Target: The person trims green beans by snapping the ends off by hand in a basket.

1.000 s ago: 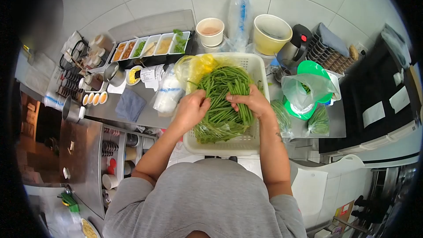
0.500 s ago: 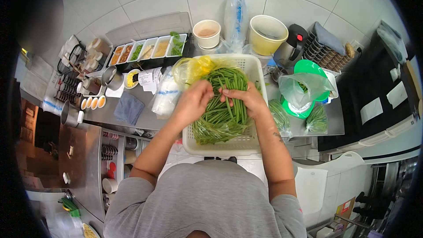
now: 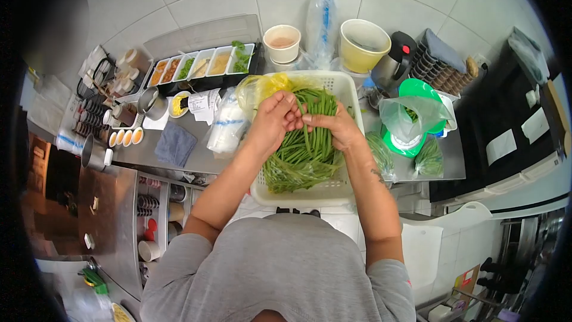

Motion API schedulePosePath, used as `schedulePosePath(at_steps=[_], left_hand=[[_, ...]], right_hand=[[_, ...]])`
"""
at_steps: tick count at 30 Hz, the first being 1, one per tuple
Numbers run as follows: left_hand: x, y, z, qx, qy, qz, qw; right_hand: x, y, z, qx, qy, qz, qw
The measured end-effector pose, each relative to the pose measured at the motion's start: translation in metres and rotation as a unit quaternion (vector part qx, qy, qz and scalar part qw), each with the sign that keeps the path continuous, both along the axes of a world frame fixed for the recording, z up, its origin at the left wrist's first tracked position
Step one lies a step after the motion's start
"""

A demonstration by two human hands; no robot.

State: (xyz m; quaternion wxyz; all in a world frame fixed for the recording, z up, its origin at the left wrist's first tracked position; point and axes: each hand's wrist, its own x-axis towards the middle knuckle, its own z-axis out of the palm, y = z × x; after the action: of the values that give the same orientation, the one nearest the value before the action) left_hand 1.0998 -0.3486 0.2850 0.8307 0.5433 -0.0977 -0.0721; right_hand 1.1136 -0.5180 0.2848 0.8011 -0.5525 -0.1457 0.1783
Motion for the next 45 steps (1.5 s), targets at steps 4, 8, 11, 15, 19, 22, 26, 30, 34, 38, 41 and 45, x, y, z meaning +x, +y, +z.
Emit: schedulePosePath(at_steps=[4,8,11,15,19,22,26,30,34,38,41,45], left_hand=[[0.004,0.008,-0.027,0.253,-0.112,0.144,0.95],[-0.017,0.016,-0.025,0.335,-0.204,0.002,0.92],[-0.022,0.004,-0.021,0.322,-0.277,-0.005,0.905],[-0.025,-0.001,-0.017,0.349,-0.157,0.013,0.924],[-0.02,-0.007,-0.028,0.374,-0.197,0.1,0.901],[0.0,-0.002,-0.034,0.404,-0.147,0.146,0.891],[-0.007,0.012,-0.019,0.488,-0.148,0.048,0.859],[-0.041,0.022,-0.038,0.708,-0.312,0.005,0.634],[-0.046,0.025,-0.011,0.724,-0.307,-0.037,0.616],[-0.034,0.023,0.014,0.669,-0.341,0.018,0.66],[-0.027,0.029,0.022,0.609,-0.349,0.058,0.71],[-0.018,0.032,0.021,0.515,-0.418,0.066,0.745]], right_hand=[[0.005,-0.014,-0.009,0.118,0.04,-0.091,0.988],[0.009,-0.029,-0.02,0.213,0.058,-0.096,0.971],[0.007,-0.029,-0.024,0.232,0.052,-0.101,0.966],[0.003,-0.028,-0.024,0.255,0.038,-0.113,0.96],[-0.009,-0.016,-0.013,0.2,-0.027,-0.08,0.976],[-0.038,0.002,0.016,0.075,-0.094,-0.019,0.993],[-0.038,-0.001,0.018,0.045,-0.105,-0.11,0.987],[-0.028,-0.025,0.009,-0.053,-0.065,-0.148,0.985],[-0.036,-0.012,0.013,-0.304,-0.137,-0.072,0.94],[-0.032,0.008,0.009,-0.386,-0.273,-0.069,0.878],[-0.026,0.006,0.018,-0.355,-0.214,-0.077,0.907],[-0.023,-0.001,0.018,-0.311,-0.134,-0.044,0.94]])
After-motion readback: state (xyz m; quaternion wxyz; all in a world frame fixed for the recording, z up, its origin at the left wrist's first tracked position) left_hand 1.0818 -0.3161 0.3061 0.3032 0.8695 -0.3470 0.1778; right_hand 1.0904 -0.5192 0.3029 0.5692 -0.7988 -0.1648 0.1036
